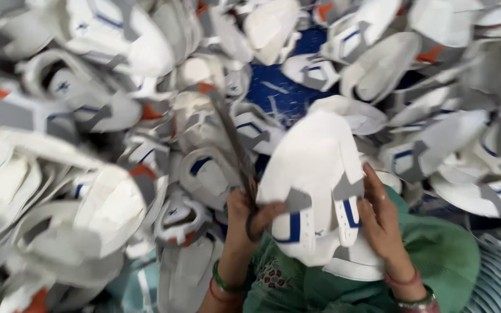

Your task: The person trims excess material and threads from shoe upper components using scissors.

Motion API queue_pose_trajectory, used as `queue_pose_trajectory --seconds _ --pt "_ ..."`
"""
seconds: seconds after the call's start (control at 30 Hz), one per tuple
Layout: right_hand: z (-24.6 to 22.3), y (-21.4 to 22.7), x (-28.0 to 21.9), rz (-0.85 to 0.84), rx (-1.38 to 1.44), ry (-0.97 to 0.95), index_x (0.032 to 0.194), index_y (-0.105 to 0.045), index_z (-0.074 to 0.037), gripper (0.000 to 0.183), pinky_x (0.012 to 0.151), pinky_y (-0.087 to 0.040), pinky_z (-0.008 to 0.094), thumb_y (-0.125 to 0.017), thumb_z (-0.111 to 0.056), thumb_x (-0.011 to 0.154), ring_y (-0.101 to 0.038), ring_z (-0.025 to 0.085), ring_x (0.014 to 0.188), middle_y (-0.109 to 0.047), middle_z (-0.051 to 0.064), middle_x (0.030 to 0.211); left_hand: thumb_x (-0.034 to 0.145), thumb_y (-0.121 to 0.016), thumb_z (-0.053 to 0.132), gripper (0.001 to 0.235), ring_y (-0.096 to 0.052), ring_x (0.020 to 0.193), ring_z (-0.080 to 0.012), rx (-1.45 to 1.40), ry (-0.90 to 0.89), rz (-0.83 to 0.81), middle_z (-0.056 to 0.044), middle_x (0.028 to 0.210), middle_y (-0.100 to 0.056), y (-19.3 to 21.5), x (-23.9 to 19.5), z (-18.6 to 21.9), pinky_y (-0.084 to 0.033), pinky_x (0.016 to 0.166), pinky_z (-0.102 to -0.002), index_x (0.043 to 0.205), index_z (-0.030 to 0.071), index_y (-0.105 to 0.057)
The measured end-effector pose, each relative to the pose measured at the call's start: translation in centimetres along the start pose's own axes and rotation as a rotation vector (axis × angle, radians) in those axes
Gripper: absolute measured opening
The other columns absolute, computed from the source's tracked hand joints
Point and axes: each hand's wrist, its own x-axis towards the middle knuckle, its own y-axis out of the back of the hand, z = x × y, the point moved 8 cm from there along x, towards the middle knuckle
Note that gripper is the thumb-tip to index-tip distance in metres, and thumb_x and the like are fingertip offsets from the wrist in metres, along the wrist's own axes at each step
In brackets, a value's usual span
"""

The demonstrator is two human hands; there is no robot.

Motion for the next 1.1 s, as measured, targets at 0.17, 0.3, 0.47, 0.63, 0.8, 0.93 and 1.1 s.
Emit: queue_pose_trajectory --seconds 0.17,0.3,0.47,0.63,0.8,0.93,1.1 --pt "-2.5 -5.2 -1.6 -0.187 -0.994 0.295 0.136 -0.058 -0.006 0.057 0.103 -0.045 0.048 -0.071 -0.022 0.083 -0.06 0.04 0.121 -0.062 0.017 0.135 0.099 -0.053 0.041 0.033 -0.073 0.08 -0.0138 -0.392 -0.257 0.636 -0.006 0.088 -0.073 14.9 0.6 -1.0 -0.055 0.084 -0.034 0.101 0.008 -0.054" --pt "-1.8 -4.0 -1.8 -0.111 -1.128 0.307 0.135 -0.059 -0.004 0.062 0.101 -0.044 0.051 -0.07 -0.016 0.075 -0.057 0.044 0.12 -0.061 0.022 0.135 0.115 -0.048 0.023 0.022 -0.055 0.09 -0.0027 -0.387 -0.963 0.676 0.0 0.105 -0.059 20.0 -2.1 10.2 -0.041 0.1 -0.029 0.125 0.005 -0.055" --pt "-3.1 2.9 -2.7 0.502 -0.937 -0.093 0.135 -0.064 -0.003 0.041 0.076 -0.05 0.048 -0.069 -0.005 0.095 -0.061 0.039 0.08 -0.068 0.022 0.111 0.103 -0.05 0.043 0.045 -0.063 0.105 -0.0184 -0.055 -1.033 0.743 -0.012 0.111 -0.065 14.7 -4.1 12.8 -0.049 0.1 -0.032 0.124 0.004 -0.058" --pt "-7.0 3.9 -2.5 0.439 -1.153 -0.126 0.139 -0.062 -0.001 0.048 0.09 -0.053 0.047 -0.076 -0.01 0.095 -0.067 0.039 0.103 -0.069 0.022 0.119 0.114 -0.046 0.021 0.036 -0.061 0.105 -0.0228 0.385 -0.199 0.539 -0.015 0.118 -0.064 11.9 -3.6 -10.0 -0.051 0.096 -0.036 0.129 -0.008 -0.06" --pt "-4.1 3.0 -5.3 0.254 -1.183 0.08 0.136 -0.056 0.007 0.059 0.09 -0.053 0.047 -0.076 -0.01 0.083 -0.062 0.047 0.114 -0.06 0.032 0.134 0.102 -0.056 0.009 0.038 -0.067 0.112 -0.0159 -0.304 0.278 0.103 -0.007 0.124 -0.066 -2.7 -2.4 -15.1 -0.056 0.099 -0.031 0.139 0.001 -0.051" --pt "-1.5 5.8 -9.3 0.339 -1.149 0.015 0.144 -0.059 0.0 0.042 0.107 -0.051 0.041 -0.069 -0.011 0.104 -0.063 0.037 0.127 -0.063 0.022 0.144 0.102 -0.066 0.005 0.026 -0.067 0.111 -0.0159 -0.24 0.334 -0.112 -0.01 0.12 -0.069 -6.5 -4.0 -16.6 -0.055 0.103 -0.032 0.124 -0.005 -0.058" --pt "-4.3 3.4 -9.3 0.502 -0.931 0.028 0.127 -0.069 -0.007 0.018 0.104 -0.054 0.034 -0.068 -0.007 0.11 -0.068 0.029 0.116 -0.069 0.015 0.128 0.099 -0.072 0.007 0.024 -0.068 0.108 -0.0154 -0.203 0.386 -0.142 -0.01 0.116 -0.071 -5.9 -4.9 -18.4 -0.056 0.101 -0.031 0.115 -0.003 -0.058"
